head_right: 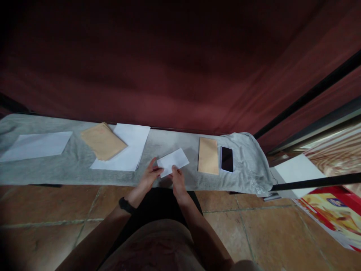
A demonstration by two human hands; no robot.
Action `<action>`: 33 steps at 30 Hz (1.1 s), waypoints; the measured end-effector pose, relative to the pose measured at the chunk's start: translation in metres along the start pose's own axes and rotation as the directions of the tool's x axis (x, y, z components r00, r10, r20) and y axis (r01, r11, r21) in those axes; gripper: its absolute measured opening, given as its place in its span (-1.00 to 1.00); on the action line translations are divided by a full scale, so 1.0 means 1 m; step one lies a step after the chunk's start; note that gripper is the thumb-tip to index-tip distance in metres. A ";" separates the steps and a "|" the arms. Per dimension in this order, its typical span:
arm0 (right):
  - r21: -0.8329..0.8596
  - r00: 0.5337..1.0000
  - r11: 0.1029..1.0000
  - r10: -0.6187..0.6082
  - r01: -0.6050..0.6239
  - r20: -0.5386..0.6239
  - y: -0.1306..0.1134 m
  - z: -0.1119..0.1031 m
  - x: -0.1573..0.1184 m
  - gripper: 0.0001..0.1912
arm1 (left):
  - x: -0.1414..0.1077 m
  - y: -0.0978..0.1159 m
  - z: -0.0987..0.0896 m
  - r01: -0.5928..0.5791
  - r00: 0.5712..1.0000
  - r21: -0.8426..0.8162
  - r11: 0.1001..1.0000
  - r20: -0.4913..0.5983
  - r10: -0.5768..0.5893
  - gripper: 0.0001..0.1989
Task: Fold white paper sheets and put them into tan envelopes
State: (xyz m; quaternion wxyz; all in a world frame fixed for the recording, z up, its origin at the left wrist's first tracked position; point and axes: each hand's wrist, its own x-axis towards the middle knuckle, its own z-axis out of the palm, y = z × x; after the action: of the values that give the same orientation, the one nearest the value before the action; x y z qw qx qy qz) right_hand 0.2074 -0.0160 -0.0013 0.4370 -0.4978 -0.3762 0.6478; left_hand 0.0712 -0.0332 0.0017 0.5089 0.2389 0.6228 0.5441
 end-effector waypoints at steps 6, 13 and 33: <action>-0.068 0.964 0.981 0.192 -0.182 0.186 0.011 -0.021 -0.010 -0.62 | 0.030 -0.004 -0.018 -0.251 0.967 0.513 0.821 0.092 0.238 -0.30; -0.651 0.911 0.637 -0.281 0.413 0.303 0.005 -0.024 -0.003 -0.61 | 0.025 0.001 -0.022 -0.334 0.894 0.882 0.332 0.184 0.409 -0.43; -0.891 0.827 0.033 -0.389 0.453 0.406 0.019 -0.046 0.025 -0.45 | 0.019 -0.041 -0.007 -0.467 0.772 0.884 -0.001 0.408 0.488 -0.35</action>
State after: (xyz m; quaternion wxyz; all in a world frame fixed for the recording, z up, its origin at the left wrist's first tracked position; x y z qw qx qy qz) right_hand 0.2455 0.0036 -0.0366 0.1805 -0.5064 -0.8357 0.1125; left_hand 0.0683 -0.0325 -0.0435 0.0220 0.6910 0.7020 0.1711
